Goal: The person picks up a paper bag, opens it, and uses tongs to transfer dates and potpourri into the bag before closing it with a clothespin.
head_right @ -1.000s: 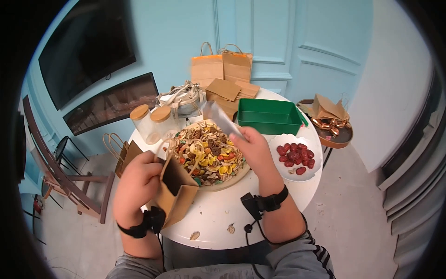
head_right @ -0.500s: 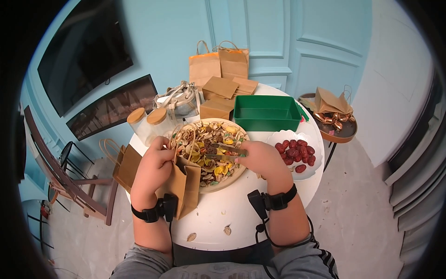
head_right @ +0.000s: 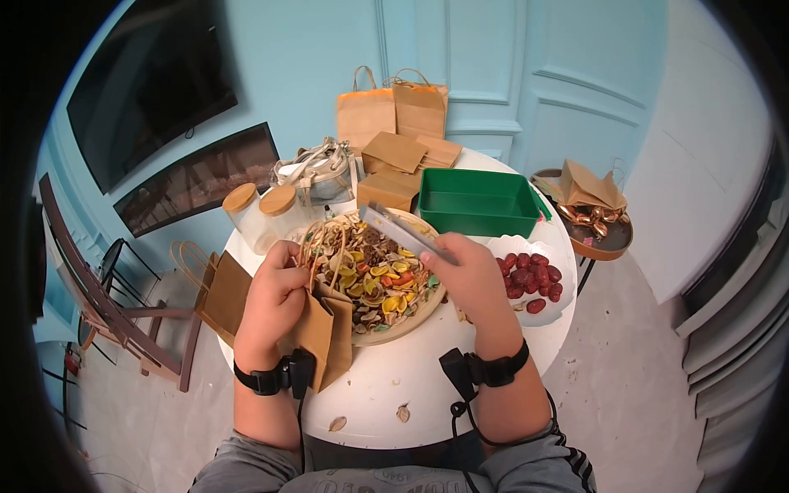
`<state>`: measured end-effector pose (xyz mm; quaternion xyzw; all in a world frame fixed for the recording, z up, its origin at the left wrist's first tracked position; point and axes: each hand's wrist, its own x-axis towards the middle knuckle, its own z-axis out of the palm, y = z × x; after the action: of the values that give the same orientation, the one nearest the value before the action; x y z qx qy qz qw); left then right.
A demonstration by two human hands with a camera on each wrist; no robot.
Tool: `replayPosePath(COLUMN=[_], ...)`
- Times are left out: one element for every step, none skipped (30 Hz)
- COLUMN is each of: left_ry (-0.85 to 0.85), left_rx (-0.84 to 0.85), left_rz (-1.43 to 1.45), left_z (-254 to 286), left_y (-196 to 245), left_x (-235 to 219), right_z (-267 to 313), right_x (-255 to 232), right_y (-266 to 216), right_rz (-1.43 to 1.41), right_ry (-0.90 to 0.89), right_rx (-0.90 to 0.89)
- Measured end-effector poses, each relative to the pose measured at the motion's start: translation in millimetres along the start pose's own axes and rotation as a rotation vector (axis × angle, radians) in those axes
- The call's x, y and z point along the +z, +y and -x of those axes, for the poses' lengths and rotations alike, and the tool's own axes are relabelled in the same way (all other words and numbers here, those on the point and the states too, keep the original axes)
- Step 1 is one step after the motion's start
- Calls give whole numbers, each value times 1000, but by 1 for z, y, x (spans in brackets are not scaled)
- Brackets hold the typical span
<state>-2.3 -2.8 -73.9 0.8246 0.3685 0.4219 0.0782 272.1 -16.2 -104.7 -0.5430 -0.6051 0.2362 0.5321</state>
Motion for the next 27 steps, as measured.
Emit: replayPosePath(left_ry=[6,2,-2,4,14,20,19,17,12,9,11,13,11,22,35,38,34,30,35,35,34,35,32,26,21,16,12], left_rx=[-6,-6,-6,-10,2,14,11,21,32,31,12,-8,-8,6,20,21,25,28,27,46,65,64,48,31,31,27,22], left_rz=[-2,4,9,8,6,3,3,-9,-20,-19,1,22,26,17,8,12,10,8,12,0,-13,-7,-8,-8,-4,2,7], left_z=[0,0,0,0,0,1,1,0,1,1,1,1,1,1,1,2,3,4,4,4,4,4,4,4,4,4,4], left_y=[0,-1,-2,-3,-5,-6,-7,-8,-8,-8,-8,-7,-5,-3,-1,0,2,3,4,5,5,6,5,5,4,1,0], left_x=[0,0,1,2,4,5,4,4,4,4,3,2,1,-1,-3,-4,-4,-5,-5,-4,-3,-3,-2,-2,-1,1,1], right_z=[1,3,4,6,7,8,8,7,7,7,8,8,8,8,7,7,7,6,5,6,6,6,6,7,8,7,7], right_x=[-1,-5,-6,-5,-4,-3,-1,0,0,1,3,3,2,1,0,-1,-1,-2,-1,-1,-1,-1,0,1,1,0,-1], right_y=[-2,-7,-9,-9,-7,-6,-6,-7,-8,-10,-12,-15,-17,-20,-22,-26,-29,-32,-31,-27,-24,-22,-21,-20,-22,-25,-26], right_rz=[1,-192,-383,-381,-355,-329,-329,-149,32,31,177,324,326,392,458,464,470,477,484,482,479,484,515,544,545,510,475], right_ry=[-8,-81,-155,-161,-167,-171,-173,-152,-130,-130,-123,-115,-114,-170,-226,-225,-258,-291,-290,-281,-272,-271,-234,-197,-196,-155,-114], right_rx=[-3,37,79,77,80,85,87,67,47,51,72,94,98,156,214,213,274,334,332,298,266,268,236,205,211,200,187])
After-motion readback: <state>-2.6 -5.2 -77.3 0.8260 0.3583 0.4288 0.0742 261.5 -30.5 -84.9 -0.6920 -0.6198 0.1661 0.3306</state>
